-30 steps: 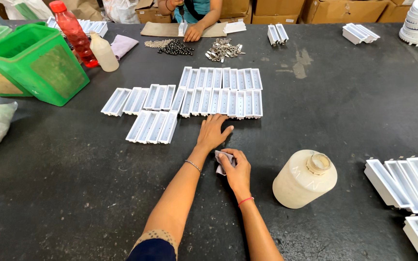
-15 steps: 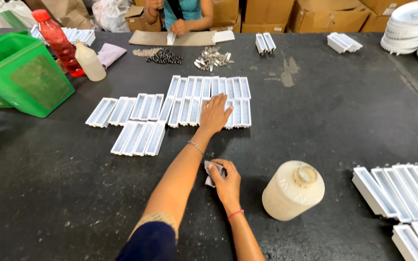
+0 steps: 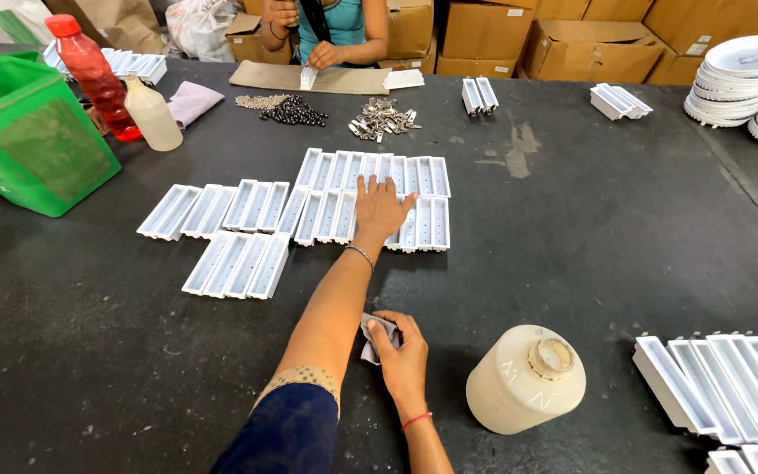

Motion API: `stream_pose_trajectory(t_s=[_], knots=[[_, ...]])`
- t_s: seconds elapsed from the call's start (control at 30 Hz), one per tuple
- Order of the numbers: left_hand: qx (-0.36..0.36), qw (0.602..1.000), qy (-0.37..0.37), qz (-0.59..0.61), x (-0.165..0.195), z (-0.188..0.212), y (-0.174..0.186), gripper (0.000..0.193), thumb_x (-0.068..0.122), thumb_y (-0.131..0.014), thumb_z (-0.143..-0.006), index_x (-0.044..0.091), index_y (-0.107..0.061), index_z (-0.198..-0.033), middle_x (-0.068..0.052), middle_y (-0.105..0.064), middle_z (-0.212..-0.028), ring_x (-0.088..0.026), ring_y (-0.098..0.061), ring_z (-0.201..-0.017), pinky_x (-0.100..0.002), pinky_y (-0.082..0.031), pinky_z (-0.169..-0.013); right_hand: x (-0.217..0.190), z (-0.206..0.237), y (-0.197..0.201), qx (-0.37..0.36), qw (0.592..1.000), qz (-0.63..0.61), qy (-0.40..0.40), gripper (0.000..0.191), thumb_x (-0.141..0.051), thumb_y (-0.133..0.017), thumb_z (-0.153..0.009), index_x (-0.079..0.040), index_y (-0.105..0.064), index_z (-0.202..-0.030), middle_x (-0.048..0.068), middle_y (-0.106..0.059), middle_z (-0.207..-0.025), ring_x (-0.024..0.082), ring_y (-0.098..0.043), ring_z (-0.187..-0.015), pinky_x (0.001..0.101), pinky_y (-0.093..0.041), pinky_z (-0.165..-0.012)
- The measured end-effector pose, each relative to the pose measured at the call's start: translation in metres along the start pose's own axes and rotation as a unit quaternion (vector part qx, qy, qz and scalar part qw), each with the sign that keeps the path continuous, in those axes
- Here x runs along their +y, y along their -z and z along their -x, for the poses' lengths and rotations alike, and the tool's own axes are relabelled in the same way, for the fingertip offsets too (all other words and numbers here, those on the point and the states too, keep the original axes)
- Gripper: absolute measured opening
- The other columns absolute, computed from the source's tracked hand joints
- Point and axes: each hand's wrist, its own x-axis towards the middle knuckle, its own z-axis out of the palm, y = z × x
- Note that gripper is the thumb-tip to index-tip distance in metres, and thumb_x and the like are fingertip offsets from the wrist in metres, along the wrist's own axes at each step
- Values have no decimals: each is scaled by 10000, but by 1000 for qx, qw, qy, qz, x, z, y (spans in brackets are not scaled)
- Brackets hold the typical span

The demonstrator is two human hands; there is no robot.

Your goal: The person wipes several small white plastic trays with a cloth on a black workbench. They pick up trays one at a time, wipe them, and place them back in a growing stack. A coworker is visible across the table working with small metal parts.

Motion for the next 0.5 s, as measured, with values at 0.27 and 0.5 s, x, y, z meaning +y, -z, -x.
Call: stream_pose_trajectory(t_s=[0.27,0.5], knots=[[24,999,12,-25,16,9,-5,915,692,-292,-1008,-95,-531,-1408,-224,-594,-1404,-379,-348,-1473,-545,-38,-1238,-4,1,3,1,1000,-2,5,238,-220,-735,-861,-39,-764,-1013,79,-733,-958,190,-713,-850,305,-542,-784],[-1,999,42,-3,27,1,-9,914,697,-322,-1011,-86,-485,-1454,-241,-522,-1480,-379,-316,-1491,-551,-59,-1233,-4,0,3,-2,1000,-10,3,230,-210,-738,-854,-35,-763,-1002,81,-732,-954,195,-714,-847,307,-543,-782]])
